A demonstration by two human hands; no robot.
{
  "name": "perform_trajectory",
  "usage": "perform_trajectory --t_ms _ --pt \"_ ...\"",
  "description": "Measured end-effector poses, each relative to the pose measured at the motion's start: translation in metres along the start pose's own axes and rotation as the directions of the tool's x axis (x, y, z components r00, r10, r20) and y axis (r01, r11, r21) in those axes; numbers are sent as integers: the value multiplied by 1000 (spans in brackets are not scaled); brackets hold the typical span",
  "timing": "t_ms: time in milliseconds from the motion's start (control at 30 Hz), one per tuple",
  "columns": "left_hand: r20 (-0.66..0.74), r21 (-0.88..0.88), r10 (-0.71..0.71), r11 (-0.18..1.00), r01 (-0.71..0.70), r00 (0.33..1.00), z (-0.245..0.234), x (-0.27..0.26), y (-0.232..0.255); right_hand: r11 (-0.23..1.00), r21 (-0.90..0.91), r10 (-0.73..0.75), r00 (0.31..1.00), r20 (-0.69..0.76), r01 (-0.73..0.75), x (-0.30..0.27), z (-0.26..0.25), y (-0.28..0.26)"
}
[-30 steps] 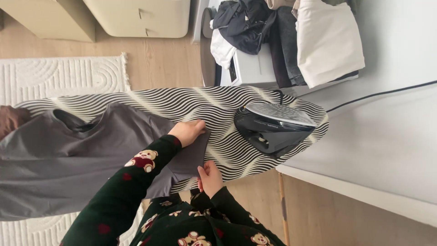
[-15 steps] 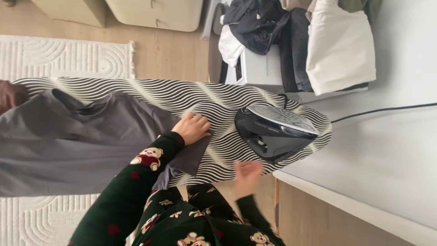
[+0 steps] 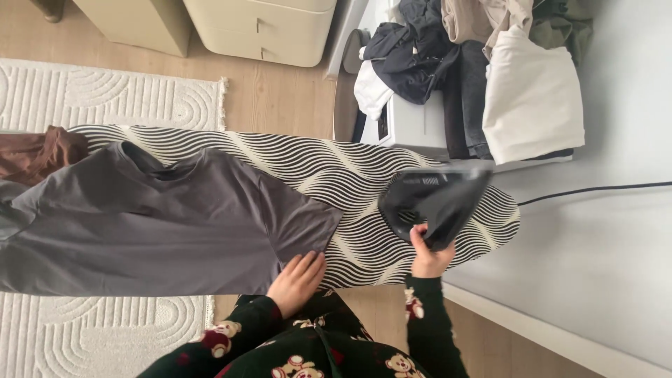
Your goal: Ironing a gray t-shirt on an ironing board.
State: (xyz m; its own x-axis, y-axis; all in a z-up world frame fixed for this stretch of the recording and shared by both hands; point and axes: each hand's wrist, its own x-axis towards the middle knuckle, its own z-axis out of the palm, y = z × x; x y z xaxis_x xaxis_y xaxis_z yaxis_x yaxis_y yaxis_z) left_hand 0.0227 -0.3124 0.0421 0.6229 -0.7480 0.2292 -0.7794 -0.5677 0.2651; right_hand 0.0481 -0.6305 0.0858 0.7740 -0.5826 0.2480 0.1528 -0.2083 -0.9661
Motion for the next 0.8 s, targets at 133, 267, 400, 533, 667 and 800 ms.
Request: perform_trajectory --t_ms 133,267,400,533,667,800 --pt "-161 -95 73 992 -89 984 19 -10 4 970 -123 224 965 138 -208 33 -1 -58" --pt "-213 -374 -16 925 -66 977 -3 -4 -16 764 -645 401 811 426 -39 52 21 -128" --pt "-133 -390 -376 870 300 917 -37 22 -111 709 -689 459 645 610 147 38 59 -150" --pt "-357 -188 -400 916 355 844 -63 59 -191 647 -730 607 431 668 219 3 97 -147" --pt "-5 74 -265 961 265 964 -56 88 -225 476 -831 768 324 553 288 -22 128 -143" --pt "305 55 -278 960 274 911 -46 100 -237 488 -814 755 314 575 317 -32 136 -137"
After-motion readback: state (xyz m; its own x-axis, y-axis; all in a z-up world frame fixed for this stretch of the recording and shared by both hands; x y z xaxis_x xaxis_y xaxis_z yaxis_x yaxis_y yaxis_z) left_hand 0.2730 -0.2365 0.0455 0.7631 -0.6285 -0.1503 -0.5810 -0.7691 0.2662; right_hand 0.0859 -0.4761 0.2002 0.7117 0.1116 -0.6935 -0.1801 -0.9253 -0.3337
